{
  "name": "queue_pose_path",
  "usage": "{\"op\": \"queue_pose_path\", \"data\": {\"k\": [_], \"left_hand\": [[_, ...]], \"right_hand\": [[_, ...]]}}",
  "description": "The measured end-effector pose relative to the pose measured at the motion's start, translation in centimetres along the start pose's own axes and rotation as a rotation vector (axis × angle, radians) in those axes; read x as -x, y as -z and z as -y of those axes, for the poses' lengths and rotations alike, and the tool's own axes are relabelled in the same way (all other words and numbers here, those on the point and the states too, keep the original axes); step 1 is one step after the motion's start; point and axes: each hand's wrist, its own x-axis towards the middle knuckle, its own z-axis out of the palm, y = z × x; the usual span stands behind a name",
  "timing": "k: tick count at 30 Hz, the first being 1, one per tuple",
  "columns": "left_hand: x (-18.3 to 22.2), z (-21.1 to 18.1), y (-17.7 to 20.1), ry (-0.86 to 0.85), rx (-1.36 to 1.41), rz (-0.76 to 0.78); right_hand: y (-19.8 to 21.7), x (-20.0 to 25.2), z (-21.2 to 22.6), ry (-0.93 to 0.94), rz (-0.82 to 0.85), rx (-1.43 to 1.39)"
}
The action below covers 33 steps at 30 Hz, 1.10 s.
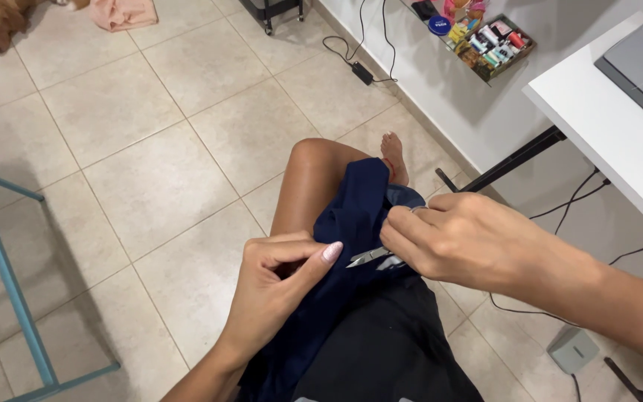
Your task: Trimming excess threads from a blue garment using small scissors
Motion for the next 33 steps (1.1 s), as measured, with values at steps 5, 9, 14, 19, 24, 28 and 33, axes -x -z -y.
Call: {"op": "queue_pose_path", "data": {"k": [5,9,14,19,24,28,33], "left_hand": [[0.1,-0.2,-0.1,-0.004,-0.008,-0.013],[-0.3,0.0,0.2,-0.024,-0.038,0.007],[-0.4,-0.8,1.0,-0.067,-0.04,0.158],[0.3,2.4,1.3,0.21,0.013,0.311],[3.5,7.1,2.1,0.378,-0.174,0.266],[6.9,10.1,2.3,0.527,0.203,0.173],[8.1,9.4,1.4,0.472,0.236,0.003]], "right_hand": [[-0.3,-0.3,-0.2,0.02,-0.056,0.024],[-0.5,0.5,0.3,-0.058,0.118,-0.083],[-4.4,1.7,3.4,-0.24,0.165,-0.812],[-6.3,0.9,8.8,-0.483,0.22,-1.57],[-8.5,-1.0,14.0,-0.535,0.304,-1.78],[-11.6,-0.7,18.4,-0.547,0.284,-1.553],[-9.6,1.0,18.2,-0.675,-0.075,-1.658]]}}
